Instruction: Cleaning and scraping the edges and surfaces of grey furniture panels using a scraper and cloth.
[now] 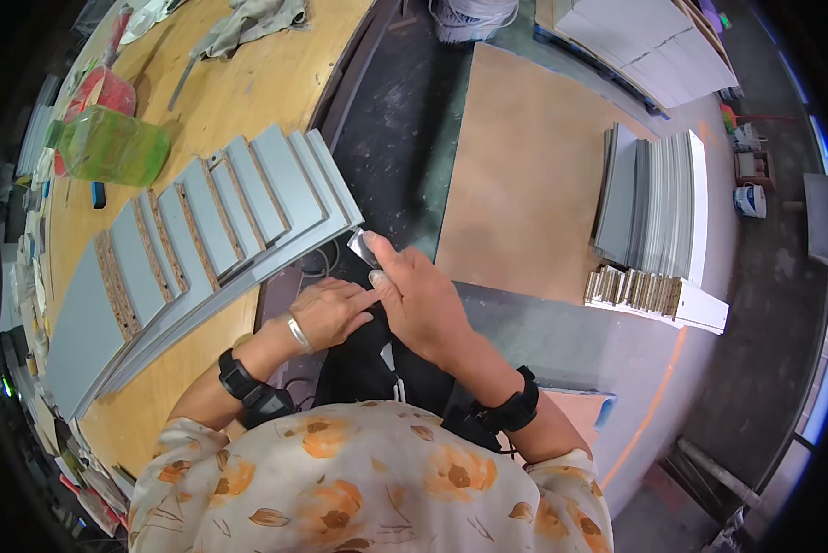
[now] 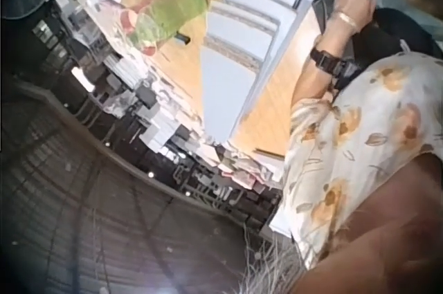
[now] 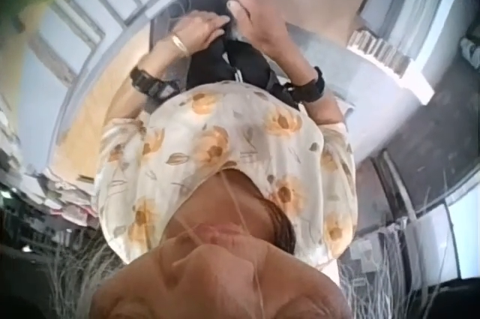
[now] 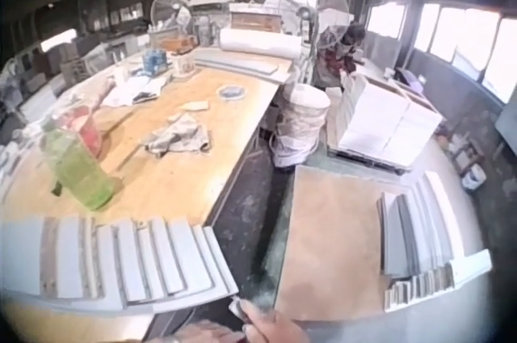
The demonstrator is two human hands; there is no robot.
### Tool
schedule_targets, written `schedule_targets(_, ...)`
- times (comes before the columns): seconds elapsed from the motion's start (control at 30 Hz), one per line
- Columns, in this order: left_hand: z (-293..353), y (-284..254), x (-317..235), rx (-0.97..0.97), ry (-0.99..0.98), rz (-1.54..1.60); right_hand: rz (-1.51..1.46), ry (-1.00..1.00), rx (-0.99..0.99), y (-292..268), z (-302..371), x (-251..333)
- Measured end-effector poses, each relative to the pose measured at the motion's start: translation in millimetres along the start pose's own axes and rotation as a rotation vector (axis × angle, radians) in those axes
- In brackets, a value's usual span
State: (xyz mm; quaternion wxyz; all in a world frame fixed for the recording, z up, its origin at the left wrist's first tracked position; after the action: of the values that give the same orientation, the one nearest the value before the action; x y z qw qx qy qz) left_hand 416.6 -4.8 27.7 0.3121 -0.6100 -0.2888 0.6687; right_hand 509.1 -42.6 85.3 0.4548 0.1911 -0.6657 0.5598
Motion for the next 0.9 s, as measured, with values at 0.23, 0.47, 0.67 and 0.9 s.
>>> schedule_targets(0.23,5,5,28,0.238,-0.227,-0.039,0.145,-0.040,-0.048,9,-1,7)
schedule_targets(0.47,15,11,36,0.358,-0.247,-0.037,0.181,-0.090,-0.129,6,-1,17)
schedule_targets(0.67,15,9,33,0.349,-0.237,-0.010,0.200,-0.086,-0.149,6,1,19)
schedule_targets(0.9,16,10,36,0.360,-0.267,-0.002,0.181,-0.083,-0.157,6,0,20)
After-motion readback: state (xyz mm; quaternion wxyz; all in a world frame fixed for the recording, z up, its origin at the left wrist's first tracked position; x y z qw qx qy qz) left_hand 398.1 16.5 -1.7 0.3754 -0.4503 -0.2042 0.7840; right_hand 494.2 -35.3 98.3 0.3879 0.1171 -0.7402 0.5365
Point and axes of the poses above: each hand's wrist, its own z-axis away from the middle knuckle, its own y-axis out of the palm, x = y × z, the point moved 9 cm from there along -z, towards the middle knuckle, and after that the axes turned 1 degree about -x, right-handed, at the moved point
